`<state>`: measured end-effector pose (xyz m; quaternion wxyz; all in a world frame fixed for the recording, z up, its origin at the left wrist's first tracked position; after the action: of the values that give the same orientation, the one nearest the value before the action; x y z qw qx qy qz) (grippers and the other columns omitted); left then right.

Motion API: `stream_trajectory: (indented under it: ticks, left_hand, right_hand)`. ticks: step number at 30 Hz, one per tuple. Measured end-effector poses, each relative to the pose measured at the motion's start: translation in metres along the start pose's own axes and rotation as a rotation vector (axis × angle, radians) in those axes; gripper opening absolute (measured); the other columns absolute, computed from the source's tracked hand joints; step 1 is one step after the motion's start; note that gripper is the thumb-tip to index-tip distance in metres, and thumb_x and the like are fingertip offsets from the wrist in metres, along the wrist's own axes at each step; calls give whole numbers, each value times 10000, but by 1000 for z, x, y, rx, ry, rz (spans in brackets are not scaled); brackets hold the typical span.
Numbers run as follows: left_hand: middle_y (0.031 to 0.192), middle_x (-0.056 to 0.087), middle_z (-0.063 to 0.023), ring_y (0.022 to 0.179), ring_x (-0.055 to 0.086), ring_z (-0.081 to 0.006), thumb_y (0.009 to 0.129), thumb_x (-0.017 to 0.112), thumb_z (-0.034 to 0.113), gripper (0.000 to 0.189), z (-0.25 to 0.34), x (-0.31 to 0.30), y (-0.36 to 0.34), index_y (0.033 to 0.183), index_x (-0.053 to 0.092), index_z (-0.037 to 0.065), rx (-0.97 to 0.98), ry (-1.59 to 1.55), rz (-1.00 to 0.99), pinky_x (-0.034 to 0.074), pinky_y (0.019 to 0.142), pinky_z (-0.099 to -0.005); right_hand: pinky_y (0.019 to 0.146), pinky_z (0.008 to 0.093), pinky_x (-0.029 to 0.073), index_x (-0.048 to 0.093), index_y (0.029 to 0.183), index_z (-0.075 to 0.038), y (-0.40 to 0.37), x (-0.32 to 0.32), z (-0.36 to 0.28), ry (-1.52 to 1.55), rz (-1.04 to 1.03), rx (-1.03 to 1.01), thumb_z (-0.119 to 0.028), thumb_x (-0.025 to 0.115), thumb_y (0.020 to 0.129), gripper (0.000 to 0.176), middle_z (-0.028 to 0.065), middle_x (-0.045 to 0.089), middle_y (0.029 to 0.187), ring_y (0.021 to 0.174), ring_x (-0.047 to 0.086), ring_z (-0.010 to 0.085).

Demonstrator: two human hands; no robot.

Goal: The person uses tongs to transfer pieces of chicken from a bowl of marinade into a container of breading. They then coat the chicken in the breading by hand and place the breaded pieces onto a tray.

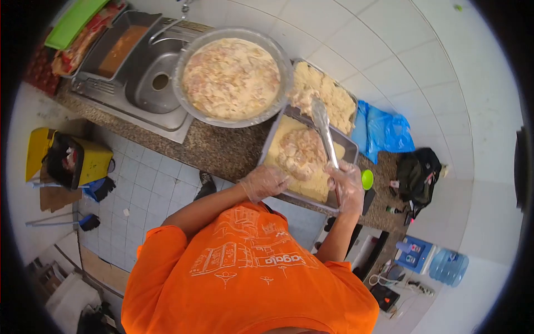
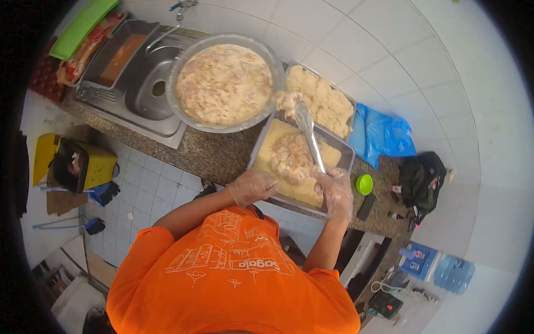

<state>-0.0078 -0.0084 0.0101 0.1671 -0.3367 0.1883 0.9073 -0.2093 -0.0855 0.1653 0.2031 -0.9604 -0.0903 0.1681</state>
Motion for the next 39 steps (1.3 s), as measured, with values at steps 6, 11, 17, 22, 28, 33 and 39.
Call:
stream_trajectory:
  ticks: [6, 11, 17, 22, 28, 33, 39]
  left_hand:
    - [868, 627, -167, 857, 627, -340, 955, 507, 237, 257, 1, 0, -3, 947, 633, 13, 123, 203, -26, 505, 789, -449]
    - [861, 632, -166, 849, 631, -340, 965, 496, 237, 264, 3, -3, 3, 934, 633, 15, -48, 71, -59, 512, 751, -463]
    - [802, 635, -210, 785, 625, -393, 960, 486, 295, 332, 8, -9, 1, 849, 640, 23, -88, -18, 20, 493, 754, -500]
    - [722, 626, -205, 725, 630, -406, 887, 494, 282, 319, 6, -10, 2, 727, 616, 34, -154, -75, 29, 490, 671, -511]
    - [720, 622, -197, 723, 623, -397, 942, 488, 319, 363, 8, -18, -1, 760, 610, 29, -138, -10, -61, 494, 675, -483]
    - [723, 629, -185, 719, 630, -385, 935, 496, 322, 370, -1, -5, -4, 749, 606, 22, -73, 3, -6, 500, 680, -482]
    - [736, 624, -200, 746, 626, -404, 946, 486, 336, 380, -1, -7, 0, 776, 613, 20, -85, -35, -45, 496, 718, -491]
  right_hand:
    - [442, 230, 373, 707, 894, 32, -40, -48, 80, -127, 138, 228, -181, 768, 790, 245, -5, 574, 625, 472, 495, 72]
    - [565, 302, 444, 725, 1030, -12, -57, -45, 21, -504, 294, 201, -198, 742, 776, 316, 41, 596, 633, 578, 554, 106]
    - [768, 451, 510, 662, 1107, -14, 23, 65, -49, -1042, 168, -435, -272, 705, 805, 399, 244, 679, 894, 874, 668, 372]
    - [679, 454, 503, 654, 859, -52, 107, 167, -48, -1301, 226, -1058, -138, 588, 817, 116, 180, 640, 714, 763, 667, 344]
    - [596, 469, 480, 607, 751, -68, 191, 202, -47, -1247, 69, -1444, -74, 553, 790, 67, 161, 567, 637, 643, 605, 344]
    - [584, 453, 489, 627, 743, -26, 202, 181, -46, -1178, 98, -1160, -92, 586, 791, 92, 177, 610, 657, 629, 618, 348]
    - [525, 351, 448, 696, 846, 28, 150, 127, -41, -708, -95, -562, -141, 646, 830, 177, 100, 608, 620, 542, 565, 192]
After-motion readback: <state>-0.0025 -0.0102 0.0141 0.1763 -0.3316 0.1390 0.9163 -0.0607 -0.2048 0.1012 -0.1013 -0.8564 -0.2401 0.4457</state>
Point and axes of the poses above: each hand's wrist, its own y-axis towards the middle knuckle, its own x-axis out of the palm, z = x × y, the point moved 1 cm from there along y, towards the middle knuckle
